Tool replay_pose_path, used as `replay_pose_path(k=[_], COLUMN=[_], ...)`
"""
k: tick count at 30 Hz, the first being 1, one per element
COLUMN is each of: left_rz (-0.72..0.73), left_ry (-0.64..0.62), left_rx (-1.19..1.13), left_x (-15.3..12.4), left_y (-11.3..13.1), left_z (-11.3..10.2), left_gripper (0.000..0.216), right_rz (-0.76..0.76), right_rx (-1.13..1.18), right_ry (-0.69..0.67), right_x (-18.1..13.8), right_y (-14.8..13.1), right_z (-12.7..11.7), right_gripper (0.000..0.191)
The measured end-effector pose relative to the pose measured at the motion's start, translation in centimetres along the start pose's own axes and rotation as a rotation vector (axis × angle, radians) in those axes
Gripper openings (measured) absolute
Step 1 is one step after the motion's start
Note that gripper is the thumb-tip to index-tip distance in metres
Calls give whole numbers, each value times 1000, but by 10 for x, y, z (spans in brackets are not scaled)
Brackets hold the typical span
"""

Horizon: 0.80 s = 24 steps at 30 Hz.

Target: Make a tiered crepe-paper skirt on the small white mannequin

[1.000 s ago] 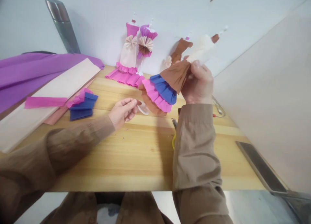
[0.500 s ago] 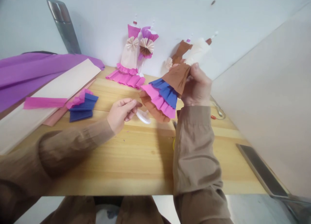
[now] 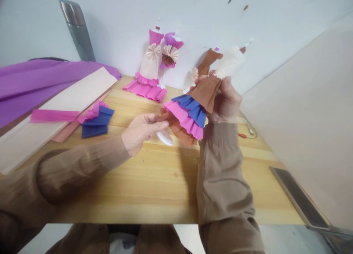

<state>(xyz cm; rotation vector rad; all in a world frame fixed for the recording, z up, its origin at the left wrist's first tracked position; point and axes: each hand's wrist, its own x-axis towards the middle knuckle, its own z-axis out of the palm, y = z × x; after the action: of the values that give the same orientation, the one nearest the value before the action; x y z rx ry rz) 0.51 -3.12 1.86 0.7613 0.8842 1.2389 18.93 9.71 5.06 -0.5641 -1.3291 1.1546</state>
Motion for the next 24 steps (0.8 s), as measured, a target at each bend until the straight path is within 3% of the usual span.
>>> replay_pose_path(k=[7, 13, 19, 24], left_rz=[-31, -221, -363, -464], left_ry=[158, 15, 34, -8], left_rx=[84, -27, 15, 64], left_x=[0, -3, -1, -1], left_y=[7, 11, 13, 15], left_z=[3, -1, -3, -4], left_gripper=[33, 30, 38, 49], right_rz=[-63, -199, -231, -281], right_rx=[-41, -12, -56, -13], right_ry=[60, 6, -63, -28], right_x=[-2, -2, -4, -4], right_y=[-10, -11, -11, -11], right_z=[9, 20, 31, 33], right_gripper=[44, 42, 36, 34])
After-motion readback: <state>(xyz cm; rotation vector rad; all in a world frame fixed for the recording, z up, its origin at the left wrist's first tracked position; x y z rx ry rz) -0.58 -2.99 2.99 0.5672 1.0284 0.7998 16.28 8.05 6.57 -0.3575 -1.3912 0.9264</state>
